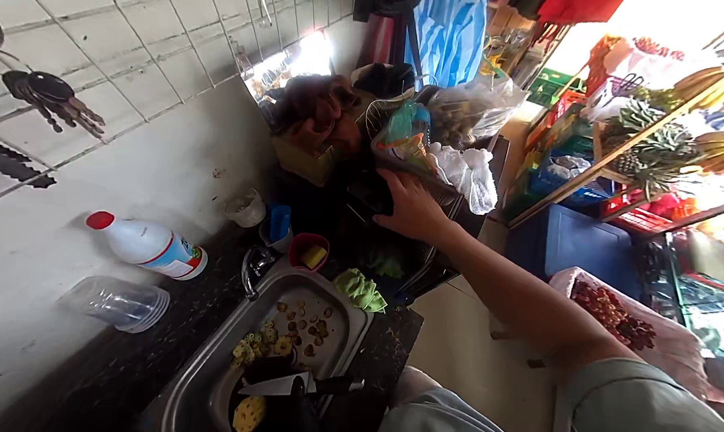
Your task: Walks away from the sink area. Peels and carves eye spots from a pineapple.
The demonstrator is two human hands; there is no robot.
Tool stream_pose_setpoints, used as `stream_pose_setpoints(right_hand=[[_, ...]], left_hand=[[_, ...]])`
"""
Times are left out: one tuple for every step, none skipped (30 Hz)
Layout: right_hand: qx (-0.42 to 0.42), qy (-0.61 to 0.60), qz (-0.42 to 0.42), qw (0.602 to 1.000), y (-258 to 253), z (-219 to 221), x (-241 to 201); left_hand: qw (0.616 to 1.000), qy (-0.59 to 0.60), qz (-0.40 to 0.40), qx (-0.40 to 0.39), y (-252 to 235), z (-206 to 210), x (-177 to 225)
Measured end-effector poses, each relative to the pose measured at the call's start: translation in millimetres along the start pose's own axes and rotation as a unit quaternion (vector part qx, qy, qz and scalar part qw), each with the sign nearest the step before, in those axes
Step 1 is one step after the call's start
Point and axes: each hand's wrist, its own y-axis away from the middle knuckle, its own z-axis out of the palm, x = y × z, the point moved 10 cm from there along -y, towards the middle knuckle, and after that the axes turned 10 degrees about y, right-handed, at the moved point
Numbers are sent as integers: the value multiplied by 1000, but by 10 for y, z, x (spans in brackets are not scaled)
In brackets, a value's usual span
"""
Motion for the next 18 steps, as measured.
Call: stream_pose_setpoints(right_hand=[[-27,2,6,1000,-60,94,15],[-45,-1,10,999,-95,170,12],[-52,-3,13,999,-130,208,11],[-49,2,16,999,-174,237,27],[-45,5,22,999,-197,254,43],[-42,5,28,999,-215,255,53],[-37,4,32,999,-231,259,61],[-35,1,37,999,-236,269,64],[-37,-5,43,998,-243,285,65],[-36,-9,49,998,-250,289,72],[-34,-10,57,998,-255,295,85],[-31,-11,66,997,-261,304,93],[-29,-14,74,997,-259,316,102],[-25,-21,81,996,-245,328,117],[-19,-27,86,996,-232,341,121],[-16,-31,90,995,-227,346,104],[-13,-33,93,995,-229,331,80],[-13,-35,94,995,-214,310,56]], left_hand=[[999,11,-29,-12,30,3,39],[999,23,-42,-21,68,1,82],[998,43,-37,-22,96,0,128],[997,57,-33,-26,159,7,225],[997,66,-34,-25,231,15,336],[997,72,-31,-27,255,27,376],[997,72,-18,-31,247,33,370],[996,75,-13,-34,254,31,393],[996,84,-16,-40,228,35,368],[994,95,-23,-43,223,45,374],[993,103,-34,-39,200,61,358],[992,108,-47,-35,171,74,314],[991,110,-59,-37,150,91,257],[991,111,-66,-34,145,94,212],[991,112,-68,-36,137,80,174],[991,114,-58,-40,92,63,121],[992,111,-43,-48,41,47,60],[993,107,-34,-46,23,37,47]])
